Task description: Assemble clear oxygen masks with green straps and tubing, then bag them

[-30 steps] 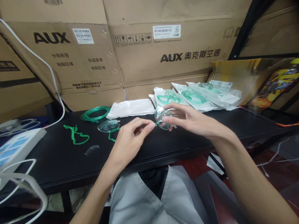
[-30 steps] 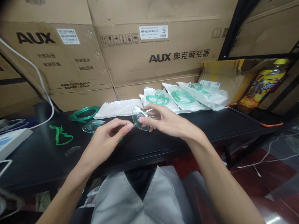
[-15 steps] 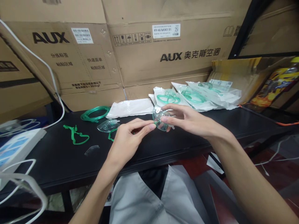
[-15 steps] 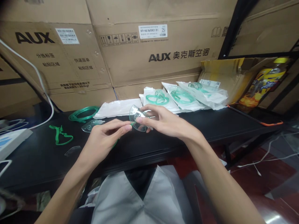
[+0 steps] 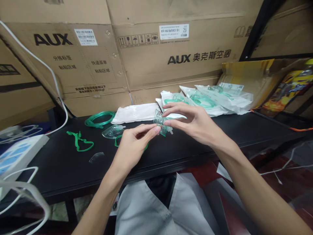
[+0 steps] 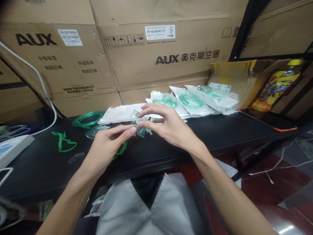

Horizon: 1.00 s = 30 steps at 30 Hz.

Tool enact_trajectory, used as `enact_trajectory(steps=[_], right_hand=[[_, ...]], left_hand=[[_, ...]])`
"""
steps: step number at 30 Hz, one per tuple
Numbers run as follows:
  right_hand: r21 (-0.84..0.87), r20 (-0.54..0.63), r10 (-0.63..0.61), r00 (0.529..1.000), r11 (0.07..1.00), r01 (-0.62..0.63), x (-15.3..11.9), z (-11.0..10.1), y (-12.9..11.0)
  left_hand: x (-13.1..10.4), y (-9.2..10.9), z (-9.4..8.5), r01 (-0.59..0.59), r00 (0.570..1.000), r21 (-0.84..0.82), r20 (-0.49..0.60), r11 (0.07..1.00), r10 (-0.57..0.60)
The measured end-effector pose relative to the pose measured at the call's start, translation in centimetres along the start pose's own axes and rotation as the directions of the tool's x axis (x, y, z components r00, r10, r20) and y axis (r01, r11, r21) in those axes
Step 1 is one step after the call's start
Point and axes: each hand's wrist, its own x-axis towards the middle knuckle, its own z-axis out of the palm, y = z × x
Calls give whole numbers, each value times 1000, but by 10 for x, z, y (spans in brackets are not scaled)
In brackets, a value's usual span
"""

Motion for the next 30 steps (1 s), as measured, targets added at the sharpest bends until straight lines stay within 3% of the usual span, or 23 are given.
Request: enact_trajectory(steps=[8, 11, 15, 19, 30], right_hand=[[-40, 28, 16, 999, 999, -15, 0, 11, 4], [-36, 13, 23, 1000, 999, -22, 2, 12, 6], [-57, -1, 51, 999, 997, -51, 3, 12, 11], [-63, 26, 53, 998, 997, -51, 4, 14, 13], [-66, 43, 68, 997, 996, -65, 1, 17, 13]], left_hand=[[0, -4, 0, -10, 999, 11, 47, 1000, 10], [-1, -5, 0, -50, 998, 114, 49, 992, 45], [-4, -3, 4, -147, 986, 301, -35, 942, 165], [-5, 1, 10, -219, 970, 392, -15, 894, 244], [-7, 3, 11, -213, 968, 501, -12, 839, 252]])
